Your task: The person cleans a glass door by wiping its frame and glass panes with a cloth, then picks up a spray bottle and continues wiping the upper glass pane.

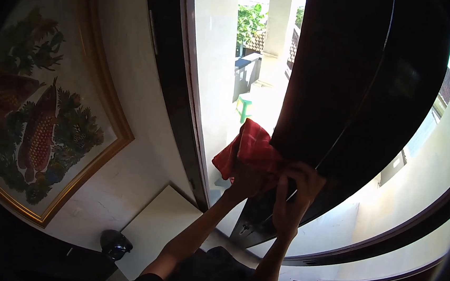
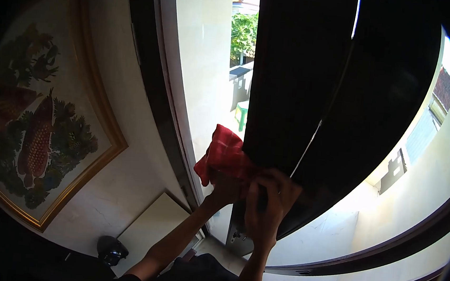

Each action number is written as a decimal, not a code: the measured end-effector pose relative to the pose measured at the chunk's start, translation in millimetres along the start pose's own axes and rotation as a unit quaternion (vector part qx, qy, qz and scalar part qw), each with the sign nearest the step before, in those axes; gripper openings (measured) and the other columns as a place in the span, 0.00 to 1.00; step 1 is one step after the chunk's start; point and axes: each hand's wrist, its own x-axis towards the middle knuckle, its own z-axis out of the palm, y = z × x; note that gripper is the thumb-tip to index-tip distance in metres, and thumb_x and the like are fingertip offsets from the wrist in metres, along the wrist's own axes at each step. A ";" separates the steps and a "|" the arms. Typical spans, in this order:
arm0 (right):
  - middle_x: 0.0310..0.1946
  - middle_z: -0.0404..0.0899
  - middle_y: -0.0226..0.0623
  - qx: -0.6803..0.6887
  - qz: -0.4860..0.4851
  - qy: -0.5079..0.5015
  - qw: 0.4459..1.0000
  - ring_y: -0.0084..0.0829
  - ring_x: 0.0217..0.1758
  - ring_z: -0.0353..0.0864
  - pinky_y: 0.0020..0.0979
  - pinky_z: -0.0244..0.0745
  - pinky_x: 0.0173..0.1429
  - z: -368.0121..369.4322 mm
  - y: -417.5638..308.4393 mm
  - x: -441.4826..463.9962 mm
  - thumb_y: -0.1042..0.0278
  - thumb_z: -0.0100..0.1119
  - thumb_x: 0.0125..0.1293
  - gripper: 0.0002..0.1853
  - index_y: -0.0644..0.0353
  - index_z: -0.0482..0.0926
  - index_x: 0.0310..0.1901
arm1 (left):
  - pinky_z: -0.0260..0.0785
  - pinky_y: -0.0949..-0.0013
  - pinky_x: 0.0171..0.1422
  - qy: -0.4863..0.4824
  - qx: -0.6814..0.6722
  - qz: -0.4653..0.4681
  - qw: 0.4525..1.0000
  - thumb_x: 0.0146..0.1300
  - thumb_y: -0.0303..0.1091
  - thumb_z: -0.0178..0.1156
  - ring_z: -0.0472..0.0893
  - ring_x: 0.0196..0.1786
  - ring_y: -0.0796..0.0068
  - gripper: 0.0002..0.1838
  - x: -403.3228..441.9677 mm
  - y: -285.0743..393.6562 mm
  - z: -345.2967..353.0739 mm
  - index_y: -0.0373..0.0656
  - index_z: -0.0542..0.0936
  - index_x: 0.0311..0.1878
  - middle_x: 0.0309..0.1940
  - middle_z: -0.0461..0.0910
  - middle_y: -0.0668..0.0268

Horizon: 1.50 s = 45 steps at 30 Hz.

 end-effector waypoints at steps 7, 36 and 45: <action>0.56 0.82 0.39 -0.080 -0.016 0.049 0.995 0.44 0.64 0.71 0.47 0.63 0.71 23.9 3.8 -2.8 0.68 0.66 0.74 0.04 0.55 0.86 0.46 | 0.49 0.36 0.90 0.100 0.206 0.261 0.938 0.76 0.37 0.60 0.55 0.87 0.32 0.42 145.3 28.0 -69.2 0.35 0.55 0.87 0.84 0.57 0.35; 0.51 0.87 0.32 0.071 -0.019 -0.071 0.995 0.45 0.71 0.69 0.46 0.61 0.77 -9.0 14.3 -14.4 0.76 0.70 0.65 0.10 0.51 0.87 0.46 | 0.78 0.66 0.68 0.186 -0.034 0.169 0.967 0.84 0.49 0.59 0.79 0.69 0.74 0.31 283.3 86.5 -117.0 0.50 0.66 0.83 0.72 0.74 0.68; 0.49 0.88 0.35 0.168 -0.035 -0.054 0.984 0.47 0.73 0.70 0.50 0.62 0.79 -10.8 20.2 -17.7 0.78 0.67 0.65 0.08 0.56 0.84 0.45 | 0.77 0.71 0.37 0.075 -0.507 -0.211 0.832 0.87 0.56 0.50 0.82 0.38 0.81 0.20 92.6 -12.9 -32.2 0.50 0.78 0.59 0.42 0.83 0.73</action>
